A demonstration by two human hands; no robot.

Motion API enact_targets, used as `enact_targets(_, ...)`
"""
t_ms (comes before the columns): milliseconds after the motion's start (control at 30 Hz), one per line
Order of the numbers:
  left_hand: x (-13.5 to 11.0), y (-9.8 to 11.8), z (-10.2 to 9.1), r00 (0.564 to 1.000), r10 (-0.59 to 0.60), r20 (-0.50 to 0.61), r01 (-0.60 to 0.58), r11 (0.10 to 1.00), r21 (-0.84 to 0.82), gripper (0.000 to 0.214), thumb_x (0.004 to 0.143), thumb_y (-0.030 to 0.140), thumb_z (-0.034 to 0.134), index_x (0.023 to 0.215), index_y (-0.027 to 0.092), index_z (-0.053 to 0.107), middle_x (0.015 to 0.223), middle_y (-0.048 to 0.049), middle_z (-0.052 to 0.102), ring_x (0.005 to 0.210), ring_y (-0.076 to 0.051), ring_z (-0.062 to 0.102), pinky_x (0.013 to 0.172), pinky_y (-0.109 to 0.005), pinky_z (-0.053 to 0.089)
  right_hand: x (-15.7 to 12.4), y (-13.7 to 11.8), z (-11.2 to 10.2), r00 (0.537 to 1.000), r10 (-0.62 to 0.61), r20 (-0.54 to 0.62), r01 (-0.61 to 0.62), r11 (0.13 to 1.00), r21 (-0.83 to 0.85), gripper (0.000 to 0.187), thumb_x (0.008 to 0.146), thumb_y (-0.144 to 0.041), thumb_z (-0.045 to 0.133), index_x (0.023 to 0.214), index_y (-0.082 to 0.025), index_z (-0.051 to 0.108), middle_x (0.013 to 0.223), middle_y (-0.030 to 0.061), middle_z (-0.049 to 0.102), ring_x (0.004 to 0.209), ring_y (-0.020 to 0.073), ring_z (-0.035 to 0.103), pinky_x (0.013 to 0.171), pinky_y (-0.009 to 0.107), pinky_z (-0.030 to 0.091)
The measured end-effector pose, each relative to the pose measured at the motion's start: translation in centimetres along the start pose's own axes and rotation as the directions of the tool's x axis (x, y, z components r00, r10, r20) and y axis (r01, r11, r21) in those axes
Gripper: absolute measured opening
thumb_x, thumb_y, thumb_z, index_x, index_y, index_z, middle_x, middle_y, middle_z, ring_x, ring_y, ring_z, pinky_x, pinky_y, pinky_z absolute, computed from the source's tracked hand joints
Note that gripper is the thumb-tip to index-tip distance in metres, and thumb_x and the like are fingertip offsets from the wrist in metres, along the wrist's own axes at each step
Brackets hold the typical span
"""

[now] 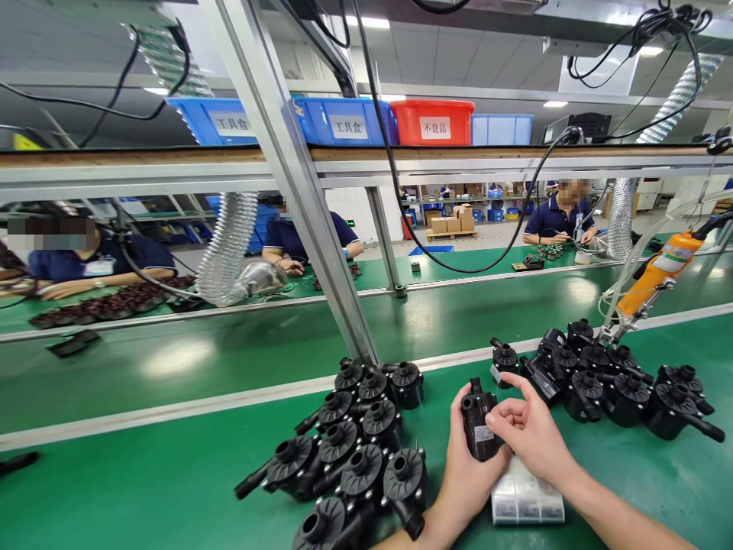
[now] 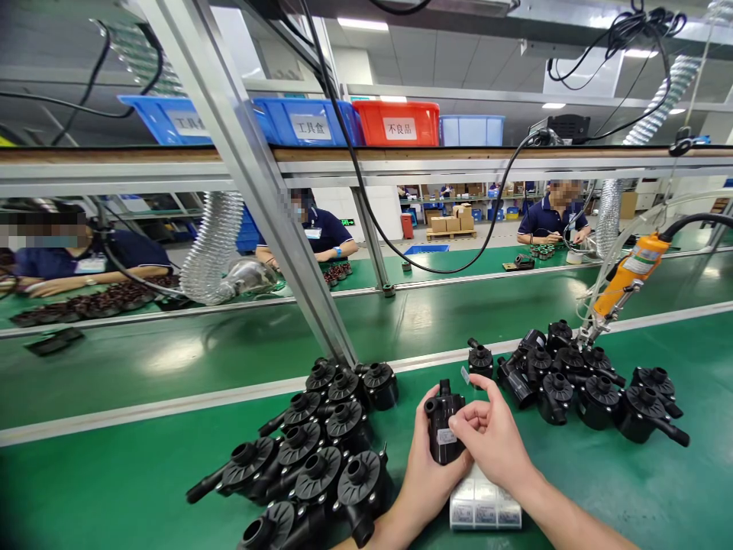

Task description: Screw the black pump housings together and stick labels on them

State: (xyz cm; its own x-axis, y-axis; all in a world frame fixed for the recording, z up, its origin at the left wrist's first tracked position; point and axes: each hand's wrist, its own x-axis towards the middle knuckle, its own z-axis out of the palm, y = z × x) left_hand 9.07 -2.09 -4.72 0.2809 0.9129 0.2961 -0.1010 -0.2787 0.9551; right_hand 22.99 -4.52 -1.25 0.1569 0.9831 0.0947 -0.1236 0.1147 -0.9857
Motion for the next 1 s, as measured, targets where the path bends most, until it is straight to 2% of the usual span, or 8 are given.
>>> enact_targets(200, -0.02, 0.17, 0.09, 1.0, -0.003, 0.008, 0.003, 0.999, -0.034, 0.087, 0.084, 0.03, 0.084, 0.154, 0.029, 0.032, 0.146, -0.0108, 0.06, 0.129, -0.031, 0.064, 0.11, -0.043, 0.053, -0.13, 0.28, -0.08, 1.0, -0.026, -0.001, 0.026, 0.997, -0.066, 0.076, 0.089, -0.037, 0.078, 0.149, -0.02, 0.033, 0.084, -0.0022, 0.072, 0.073, 0.0173, 0.064, 0.079, 0.034, 0.051)
enact_targets(367, -0.03, 0.5, 0.14, 0.999, -0.021, 0.025, 0.024, 0.994, -0.105, 0.09, 0.083, 0.03, 0.086, 0.153, 0.029, 0.028, 0.133, -0.0081, 0.067, 0.119, -0.028, 0.07, 0.11, -0.043, 0.054, -0.32, 0.48, -0.47, 0.992, -0.127, 0.002, 0.12, 0.929, -0.35, 0.067, 0.092, -0.032, 0.073, 0.15, -0.024, 0.039, 0.087, -0.0022, 0.074, 0.065, 0.0153, 0.056, 0.064, 0.03, 0.042)
enact_targets(433, -0.02, 0.53, 0.16, 1.0, -0.016, 0.017, 0.018, 0.994, -0.108, 0.088, 0.084, 0.031, 0.085, 0.152, 0.029, 0.03, 0.133, -0.008, 0.066, 0.12, -0.028, 0.069, 0.109, -0.042, 0.054, -0.36, 0.3, -0.54, 0.989, -0.147, 0.007, 0.139, 0.918, -0.37, 0.066, 0.093, -0.032, 0.072, 0.15, -0.025, 0.039, 0.088, -0.0024, 0.074, 0.065, 0.0151, 0.055, 0.064, 0.03, 0.042)
enact_targets(533, -0.03, 0.38, 0.17, 1.0, -0.011, 0.016, 0.012, 0.995, -0.096, 0.085, 0.085, 0.031, 0.083, 0.152, 0.029, 0.031, 0.137, -0.0097, 0.064, 0.123, -0.029, 0.067, 0.112, -0.045, 0.051, -0.28, -0.08, -0.54, 0.993, -0.12, 0.003, 0.116, 0.96, -0.255, 0.067, 0.093, -0.034, 0.074, 0.149, -0.024, 0.038, 0.085, -0.0031, 0.073, 0.068, 0.0146, 0.057, 0.07, 0.03, 0.045)
enact_targets(633, -0.07, 0.08, 0.12, 1.0, 0.004, -0.002, -0.004, 0.998, -0.056, 0.086, 0.082, 0.026, 0.082, 0.152, 0.028, 0.033, 0.147, -0.012, 0.058, 0.133, -0.032, 0.061, 0.116, -0.048, 0.048, 0.0, -0.24, -0.59, 0.998, 0.011, 0.064, -0.012, 1.0, 0.021, 0.075, 0.085, -0.04, 0.085, 0.14, -0.02, 0.039, 0.082, -0.0023, 0.072, 0.07, 0.0138, 0.061, 0.07, 0.028, 0.047)
enact_targets(700, -0.06, -0.12, 0.07, 1.0, 0.018, -0.021, -0.019, 0.999, -0.035, 0.087, 0.079, 0.022, 0.082, 0.152, 0.028, 0.034, 0.151, -0.0124, 0.055, 0.139, -0.034, 0.056, 0.118, -0.048, 0.046, 0.22, -0.16, -0.67, 0.985, 0.119, 0.124, -0.14, 0.975, 0.172, 0.083, 0.077, -0.045, 0.092, 0.134, -0.018, 0.04, 0.077, -0.0037, 0.07, 0.06, 0.0096, 0.055, 0.059, 0.022, 0.039)
enact_targets(800, 0.0, -0.34, 0.0, 1.0, 0.008, -0.022, -0.009, 0.999, -0.045, 0.088, 0.077, 0.02, 0.08, 0.151, 0.027, 0.034, 0.149, -0.0124, 0.057, 0.137, -0.035, 0.056, 0.114, -0.048, 0.049, 0.39, -0.03, -0.65, 0.967, 0.204, 0.152, -0.237, 0.941, 0.243, 0.087, 0.071, -0.05, 0.097, 0.13, -0.018, 0.04, 0.071, -0.0066, 0.067, 0.048, 0.0041, 0.043, 0.049, 0.018, 0.025)
enact_targets(1000, -0.02, -0.41, -0.07, 1.0, 0.017, -0.008, -0.017, 1.0, 0.005, 0.086, 0.08, 0.023, 0.08, 0.152, 0.029, 0.033, 0.15, -0.0109, 0.054, 0.137, -0.032, 0.055, 0.118, -0.048, 0.045, 0.03, -0.16, -0.02, 0.998, 0.065, 0.018, -0.067, 0.983, 0.172, 0.08, 0.079, -0.045, 0.093, 0.132, -0.021, 0.038, 0.08, -0.002, 0.075, 0.074, 0.0145, 0.068, 0.076, 0.028, 0.052)
